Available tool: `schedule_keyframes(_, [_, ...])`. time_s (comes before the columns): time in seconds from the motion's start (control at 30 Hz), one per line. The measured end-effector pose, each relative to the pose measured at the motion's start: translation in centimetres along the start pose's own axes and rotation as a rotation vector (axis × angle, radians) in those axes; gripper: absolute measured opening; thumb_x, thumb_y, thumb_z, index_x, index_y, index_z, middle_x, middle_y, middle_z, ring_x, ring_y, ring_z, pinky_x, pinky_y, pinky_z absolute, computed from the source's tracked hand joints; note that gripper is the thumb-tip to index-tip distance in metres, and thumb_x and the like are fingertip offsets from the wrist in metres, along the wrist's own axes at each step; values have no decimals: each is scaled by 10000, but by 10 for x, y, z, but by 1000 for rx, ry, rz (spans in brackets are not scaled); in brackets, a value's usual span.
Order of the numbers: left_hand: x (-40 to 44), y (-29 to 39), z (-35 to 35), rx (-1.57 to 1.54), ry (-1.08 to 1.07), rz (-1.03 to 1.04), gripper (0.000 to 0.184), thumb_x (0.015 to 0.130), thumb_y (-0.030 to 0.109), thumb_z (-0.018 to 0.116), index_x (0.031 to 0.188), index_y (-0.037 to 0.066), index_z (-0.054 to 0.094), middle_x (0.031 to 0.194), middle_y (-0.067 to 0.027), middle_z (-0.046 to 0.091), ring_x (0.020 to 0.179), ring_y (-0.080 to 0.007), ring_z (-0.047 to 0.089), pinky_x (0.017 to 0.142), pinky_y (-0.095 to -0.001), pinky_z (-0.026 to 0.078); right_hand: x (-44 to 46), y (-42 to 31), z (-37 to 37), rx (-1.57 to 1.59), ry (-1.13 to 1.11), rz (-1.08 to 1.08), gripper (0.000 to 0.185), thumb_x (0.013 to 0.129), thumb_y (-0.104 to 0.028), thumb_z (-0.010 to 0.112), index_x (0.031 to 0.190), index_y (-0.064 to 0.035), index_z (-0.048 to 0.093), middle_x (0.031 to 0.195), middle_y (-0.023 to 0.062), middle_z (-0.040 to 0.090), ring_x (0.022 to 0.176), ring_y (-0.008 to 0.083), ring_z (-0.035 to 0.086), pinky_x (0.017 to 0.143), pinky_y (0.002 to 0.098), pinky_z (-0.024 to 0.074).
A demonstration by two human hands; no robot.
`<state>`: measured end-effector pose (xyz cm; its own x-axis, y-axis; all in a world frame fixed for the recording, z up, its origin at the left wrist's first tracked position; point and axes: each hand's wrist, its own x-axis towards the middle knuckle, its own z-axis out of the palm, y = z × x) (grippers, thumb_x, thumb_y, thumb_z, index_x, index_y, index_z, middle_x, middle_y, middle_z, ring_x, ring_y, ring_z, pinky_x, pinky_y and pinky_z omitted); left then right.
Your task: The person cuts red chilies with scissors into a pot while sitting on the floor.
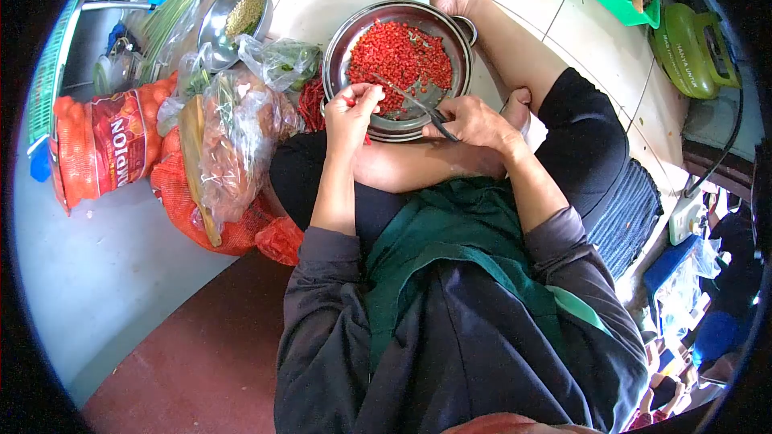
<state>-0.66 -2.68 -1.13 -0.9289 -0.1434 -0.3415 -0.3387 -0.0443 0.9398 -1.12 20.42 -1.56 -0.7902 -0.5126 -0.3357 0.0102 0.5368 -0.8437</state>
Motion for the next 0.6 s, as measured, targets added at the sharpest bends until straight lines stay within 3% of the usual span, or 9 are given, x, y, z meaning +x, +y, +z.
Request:
schedule_keyframes(0.27, [6,3,-1,-186,-20,-207,161,876,171,621,963,35,616,890,-65,668,596,-54,529,458,-165,341,-1,-7,-5,17,16,90,560,724,-523,708,739,28,613,712,196,619,690,268,613,660,398,460])
schedule_keyframes(0.47, [10,7,-5,-656,-166,-242,236,904,242,484,1034,59,556,962,-116,646,697,-122,550,525,-229,385,-1,-17,11,154,149,18,446,728,-393,759,765,22,599,672,166,587,629,228,568,606,368,453])
schedule_keyframes(0.5, [10,7,-1,-760,-157,-235,207,885,268,505,936,78,571,876,-102,631,680,-148,528,533,-250,381,1,-13,20,186,182,-37,393,724,-319,780,784,21,591,654,120,578,603,174,535,580,336,447])
schedule_keyframes(0.6, [4,16,13,-956,-79,-158,193,879,267,500,812,90,540,754,-69,559,650,-158,470,515,-259,373,1,-16,31,460,116,19,350,721,-266,788,807,11,592,657,58,571,613,117,519,569,298,441])
